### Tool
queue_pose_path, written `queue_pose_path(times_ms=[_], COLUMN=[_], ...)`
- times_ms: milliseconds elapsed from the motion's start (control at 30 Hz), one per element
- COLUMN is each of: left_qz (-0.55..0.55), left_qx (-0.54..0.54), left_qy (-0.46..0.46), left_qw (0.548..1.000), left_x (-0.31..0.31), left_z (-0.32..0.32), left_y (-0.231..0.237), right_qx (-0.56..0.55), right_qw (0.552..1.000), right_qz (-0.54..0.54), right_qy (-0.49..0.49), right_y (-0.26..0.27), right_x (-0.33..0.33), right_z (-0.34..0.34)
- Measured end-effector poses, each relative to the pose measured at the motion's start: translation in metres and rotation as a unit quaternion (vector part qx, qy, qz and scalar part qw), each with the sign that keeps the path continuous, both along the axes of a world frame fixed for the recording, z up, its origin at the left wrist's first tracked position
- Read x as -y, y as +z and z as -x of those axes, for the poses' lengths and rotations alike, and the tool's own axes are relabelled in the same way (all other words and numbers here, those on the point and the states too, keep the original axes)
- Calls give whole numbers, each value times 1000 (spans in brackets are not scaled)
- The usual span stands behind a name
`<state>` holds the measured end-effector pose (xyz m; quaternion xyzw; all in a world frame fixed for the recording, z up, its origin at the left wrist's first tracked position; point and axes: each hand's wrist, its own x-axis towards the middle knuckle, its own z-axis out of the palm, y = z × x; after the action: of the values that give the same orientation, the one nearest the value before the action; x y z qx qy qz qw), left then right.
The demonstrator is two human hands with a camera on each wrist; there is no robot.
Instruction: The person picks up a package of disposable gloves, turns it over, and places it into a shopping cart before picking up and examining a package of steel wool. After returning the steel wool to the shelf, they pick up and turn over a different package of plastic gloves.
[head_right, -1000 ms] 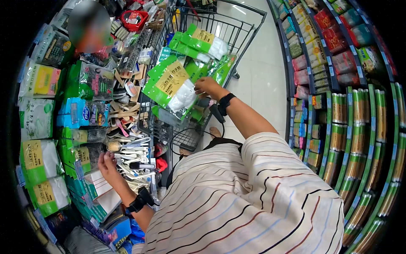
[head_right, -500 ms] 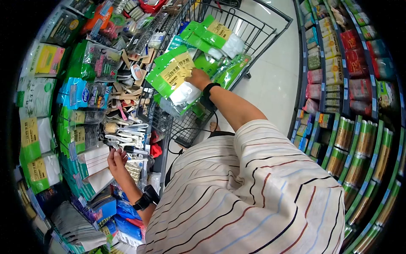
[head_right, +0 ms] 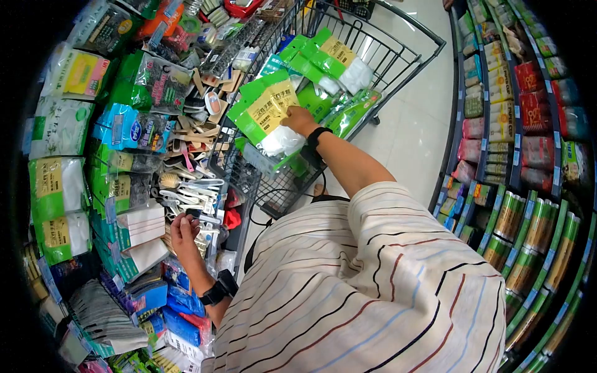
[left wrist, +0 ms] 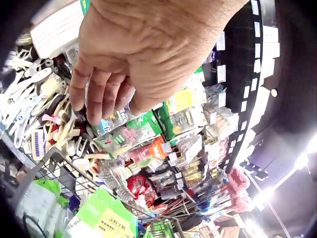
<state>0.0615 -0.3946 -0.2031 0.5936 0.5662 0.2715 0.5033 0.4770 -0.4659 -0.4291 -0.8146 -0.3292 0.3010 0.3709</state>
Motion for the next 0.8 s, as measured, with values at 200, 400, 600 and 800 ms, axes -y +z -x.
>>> queue_pose_path(times_ms=[200,400,600,800], left_qz=[20,6,26,21], left_qx=[40,73,158,221], left_qy=[-28,-104,-133,-86], left_qw=[999,992,978,971], left_x=[-6,-17,-24,-33], left_z=[-17,-63,-97,-92], left_y=[-5,20,49,37], right_qx=[-317,-379,-378,-359], right_qw=[943,901,888,889], right_qz=[-100,-184,-216,-235], right_qy=[26,100,148,158], right_y=[77,185,229,264], right_x=[21,20,6,-9], right_z=[-9,16,49,86])
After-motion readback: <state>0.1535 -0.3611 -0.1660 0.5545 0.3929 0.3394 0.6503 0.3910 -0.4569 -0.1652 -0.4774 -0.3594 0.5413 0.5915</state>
